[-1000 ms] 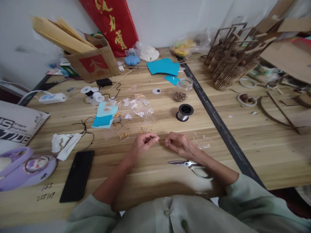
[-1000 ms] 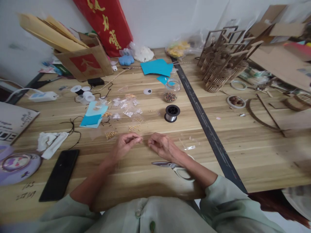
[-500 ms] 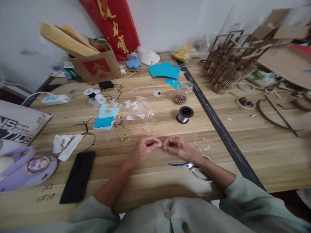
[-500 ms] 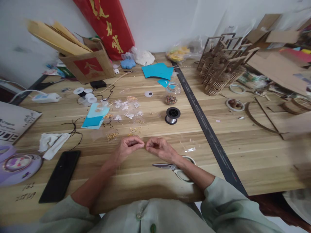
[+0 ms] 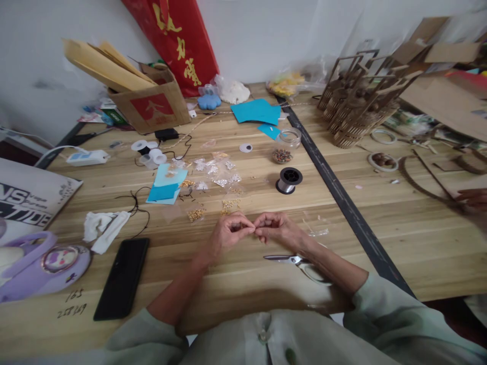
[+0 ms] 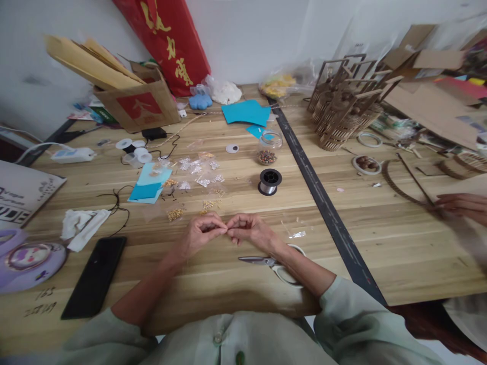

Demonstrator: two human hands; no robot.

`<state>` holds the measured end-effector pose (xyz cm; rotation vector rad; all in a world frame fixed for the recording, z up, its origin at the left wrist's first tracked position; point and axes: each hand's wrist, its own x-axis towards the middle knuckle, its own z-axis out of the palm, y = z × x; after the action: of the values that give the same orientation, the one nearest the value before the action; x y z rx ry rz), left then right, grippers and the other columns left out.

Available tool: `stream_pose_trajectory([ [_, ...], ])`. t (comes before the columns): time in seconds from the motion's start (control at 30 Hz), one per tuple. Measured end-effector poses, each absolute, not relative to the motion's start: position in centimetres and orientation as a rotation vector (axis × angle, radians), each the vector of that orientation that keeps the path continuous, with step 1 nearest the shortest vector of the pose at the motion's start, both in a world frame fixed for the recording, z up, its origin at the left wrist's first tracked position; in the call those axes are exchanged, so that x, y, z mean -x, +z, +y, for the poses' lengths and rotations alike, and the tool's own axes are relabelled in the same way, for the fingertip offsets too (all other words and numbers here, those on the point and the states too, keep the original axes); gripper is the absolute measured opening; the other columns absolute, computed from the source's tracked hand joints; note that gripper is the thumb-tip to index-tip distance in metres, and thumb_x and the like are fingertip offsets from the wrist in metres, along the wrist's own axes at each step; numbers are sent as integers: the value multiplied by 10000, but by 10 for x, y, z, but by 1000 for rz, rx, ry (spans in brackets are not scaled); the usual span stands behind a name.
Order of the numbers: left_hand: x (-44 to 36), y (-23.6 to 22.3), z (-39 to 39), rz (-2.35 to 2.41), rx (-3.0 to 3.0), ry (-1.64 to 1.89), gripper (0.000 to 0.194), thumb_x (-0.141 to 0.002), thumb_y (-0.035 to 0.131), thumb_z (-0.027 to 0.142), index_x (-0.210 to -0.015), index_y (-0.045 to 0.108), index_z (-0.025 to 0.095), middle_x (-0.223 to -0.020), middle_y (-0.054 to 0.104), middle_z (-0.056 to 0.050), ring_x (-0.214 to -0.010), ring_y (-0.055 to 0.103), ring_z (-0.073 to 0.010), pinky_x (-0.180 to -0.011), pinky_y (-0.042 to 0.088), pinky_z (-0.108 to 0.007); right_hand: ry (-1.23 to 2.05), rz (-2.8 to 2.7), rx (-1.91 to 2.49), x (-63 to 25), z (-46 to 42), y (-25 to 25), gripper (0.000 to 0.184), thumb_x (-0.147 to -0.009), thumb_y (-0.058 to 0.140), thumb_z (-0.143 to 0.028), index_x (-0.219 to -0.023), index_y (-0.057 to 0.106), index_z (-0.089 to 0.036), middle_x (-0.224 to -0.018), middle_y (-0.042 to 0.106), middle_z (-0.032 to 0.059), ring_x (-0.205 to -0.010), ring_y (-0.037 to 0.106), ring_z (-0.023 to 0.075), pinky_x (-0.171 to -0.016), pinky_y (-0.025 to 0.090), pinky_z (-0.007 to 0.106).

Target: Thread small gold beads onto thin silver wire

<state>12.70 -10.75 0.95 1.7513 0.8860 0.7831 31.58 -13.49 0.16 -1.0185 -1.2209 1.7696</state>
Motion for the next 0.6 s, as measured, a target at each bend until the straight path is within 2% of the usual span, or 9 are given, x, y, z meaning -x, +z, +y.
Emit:
stream_pose_trajectory([
  [0.27, -120, 0, -99, 1069, -1631, 815, 194, -786, 616, 325, -790, 650, 134, -686, 611, -15, -602, 530, -108, -565, 398, -206, 1669, -1373, 1161, -317, -133, 3, 263, -750, 676, -380, -800, 633, -126, -651, 580, -8, -540, 494, 70, -518, 422, 190],
  [0.4, -114, -6, -91, 1234, -1858, 819, 108, -800, 593, 237, -800, 660, 152, -705, 630, -9, -565, 513, -102, -552, 394, -208, 1665, -1417, 1184, -317, -133, 1, 254, -773, 643, -373, -776, 599, -123, -631, 546, -13, -529, 457, 65, -489, 368, 179],
  [0.6, -116, -7, -92, 1200, -2207, 532, 108, -805, 595, 151, -850, 693, 158, -848, 664, -54, -720, 600, -148, -683, 457, -258, 1678, -1563, 1149, -319, -132, -6, 182, -793, 605, -300, -769, 577, -122, -611, 477, -37, -523, 383, 55, -485, 293, 183],
])
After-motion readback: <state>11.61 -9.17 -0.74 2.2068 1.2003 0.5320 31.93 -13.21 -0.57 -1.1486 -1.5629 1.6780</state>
